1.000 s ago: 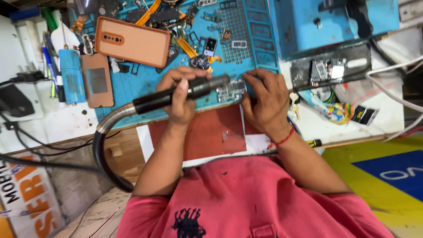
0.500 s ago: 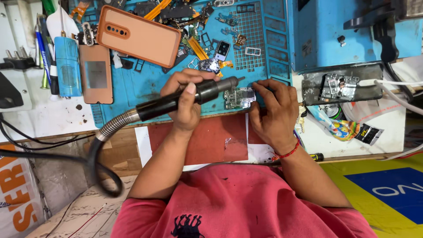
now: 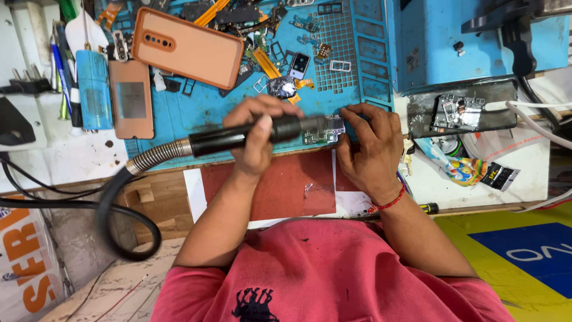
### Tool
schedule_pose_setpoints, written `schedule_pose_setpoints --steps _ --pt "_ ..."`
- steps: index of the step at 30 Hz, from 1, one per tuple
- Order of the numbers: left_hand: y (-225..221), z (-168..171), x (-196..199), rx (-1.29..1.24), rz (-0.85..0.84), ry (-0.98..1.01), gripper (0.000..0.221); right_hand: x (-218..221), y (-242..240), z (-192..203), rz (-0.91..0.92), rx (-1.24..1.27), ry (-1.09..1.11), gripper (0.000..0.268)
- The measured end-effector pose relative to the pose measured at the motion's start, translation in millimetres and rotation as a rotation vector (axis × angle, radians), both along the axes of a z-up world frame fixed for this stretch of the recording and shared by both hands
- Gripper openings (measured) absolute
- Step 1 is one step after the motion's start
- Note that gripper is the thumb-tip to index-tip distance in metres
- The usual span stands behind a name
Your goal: The person uses a hot air gun to apply heat to a circuit board held on a repair mat. They move the nozzle in small circles over electronic components while steadying the board with their other hand.
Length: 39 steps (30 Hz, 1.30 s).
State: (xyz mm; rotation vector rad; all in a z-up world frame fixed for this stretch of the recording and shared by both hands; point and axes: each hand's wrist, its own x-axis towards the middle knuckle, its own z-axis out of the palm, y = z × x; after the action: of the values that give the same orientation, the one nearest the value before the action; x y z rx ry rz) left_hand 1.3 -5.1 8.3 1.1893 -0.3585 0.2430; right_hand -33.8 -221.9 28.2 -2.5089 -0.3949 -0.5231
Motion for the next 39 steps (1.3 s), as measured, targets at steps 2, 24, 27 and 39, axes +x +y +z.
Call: schedule_pose_setpoints --steps 2,24,27,39 --pt "1.8 0.9 -0.3 -0.052 -0.056 0.004 0.032 -0.6 -0.4 0.0 0.009 -0.001 -0.01 0.04" --pt "-2.1 4.1 1.1 -0.09 0.004 0.083 0.028 0.8 -0.8 2.6 -0.014 0.029 -0.005 0.039" --pt "2.8 5.6 2.2 -0.012 -0.124 0.038 0.03 1.0 0.1 3.0 -0.014 0.03 -0.027 0.038" --pt "-0.1 0.6 6.4 -0.067 -0.027 0.028 0.029 0.3 -1.0 4.4 -0.001 0.027 -0.012 0.04"
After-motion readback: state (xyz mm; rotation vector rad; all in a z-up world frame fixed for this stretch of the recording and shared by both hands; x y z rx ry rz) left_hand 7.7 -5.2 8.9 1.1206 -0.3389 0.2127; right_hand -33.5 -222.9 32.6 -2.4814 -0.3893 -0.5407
